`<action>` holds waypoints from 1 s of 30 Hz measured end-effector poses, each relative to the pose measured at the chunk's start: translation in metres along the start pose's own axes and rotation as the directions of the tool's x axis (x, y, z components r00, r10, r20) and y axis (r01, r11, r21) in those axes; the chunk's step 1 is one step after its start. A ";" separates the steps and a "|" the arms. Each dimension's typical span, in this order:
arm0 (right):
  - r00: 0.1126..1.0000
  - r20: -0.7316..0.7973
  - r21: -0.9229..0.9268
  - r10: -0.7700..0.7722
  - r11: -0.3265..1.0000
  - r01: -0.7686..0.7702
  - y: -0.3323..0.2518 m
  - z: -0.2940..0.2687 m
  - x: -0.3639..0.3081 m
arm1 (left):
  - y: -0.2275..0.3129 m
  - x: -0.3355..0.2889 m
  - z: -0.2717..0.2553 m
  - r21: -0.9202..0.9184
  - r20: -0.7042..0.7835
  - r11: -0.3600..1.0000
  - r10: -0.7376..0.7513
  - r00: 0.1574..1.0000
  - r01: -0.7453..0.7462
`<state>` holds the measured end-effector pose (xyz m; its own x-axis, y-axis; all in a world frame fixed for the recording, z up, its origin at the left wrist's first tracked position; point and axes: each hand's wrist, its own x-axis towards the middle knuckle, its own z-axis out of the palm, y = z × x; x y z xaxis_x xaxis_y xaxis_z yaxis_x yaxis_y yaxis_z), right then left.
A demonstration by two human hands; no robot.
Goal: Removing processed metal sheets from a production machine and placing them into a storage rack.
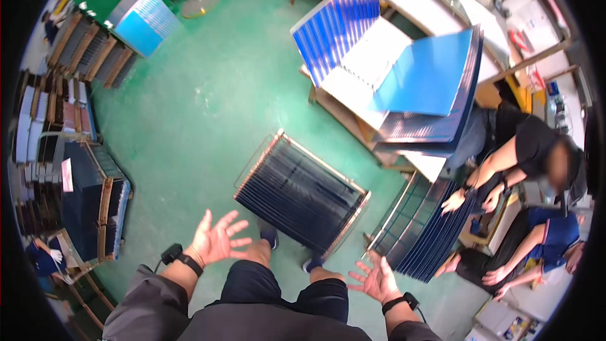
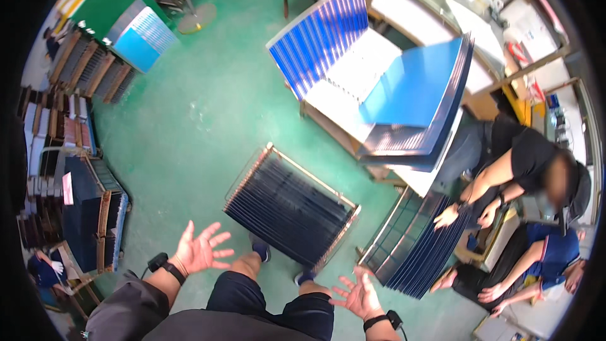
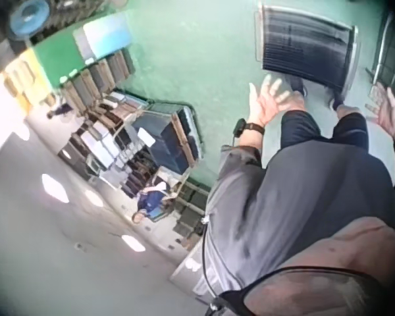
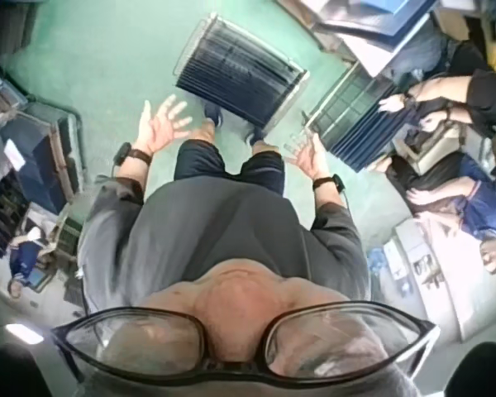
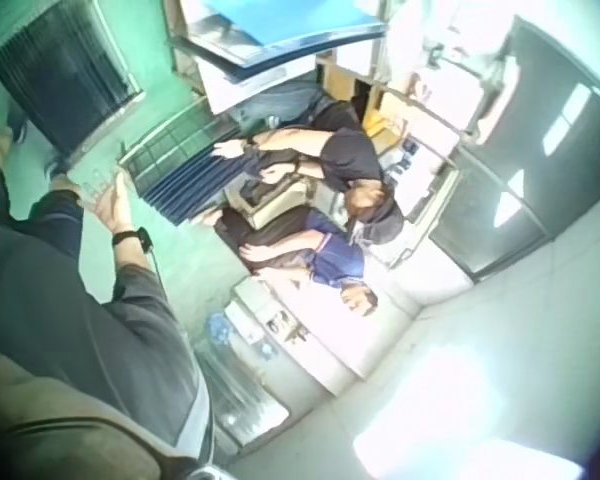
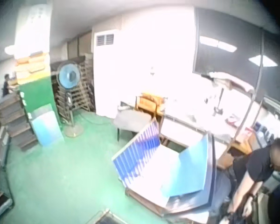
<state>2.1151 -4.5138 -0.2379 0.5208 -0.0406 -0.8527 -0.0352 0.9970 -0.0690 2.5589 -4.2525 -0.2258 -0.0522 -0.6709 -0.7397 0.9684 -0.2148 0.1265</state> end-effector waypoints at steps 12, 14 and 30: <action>0.763 0.136 -0.724 0.632 0.590 -0.359 -0.029 0.062 -0.052 | -0.249 -0.170 0.079 -0.177 0.032 0.865 0.481 0.876 -0.469; 0.683 0.108 -0.817 0.722 0.456 -0.352 -0.018 0.093 -0.051 | -0.309 -0.200 0.076 -0.279 -0.051 0.777 0.575 0.817 -0.564; 0.211 -0.266 -0.950 0.941 -0.293 0.112 0.340 0.136 -0.103 | -0.874 -0.296 0.136 -0.187 -0.816 -0.295 0.578 -0.019 -0.937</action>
<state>2.1654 -4.1621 -0.1034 -0.1501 0.9118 -0.3821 -0.7415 -0.3595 -0.5666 1.6951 -3.9628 -0.0275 0.7598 0.4675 -0.4518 -0.1910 0.8248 0.5322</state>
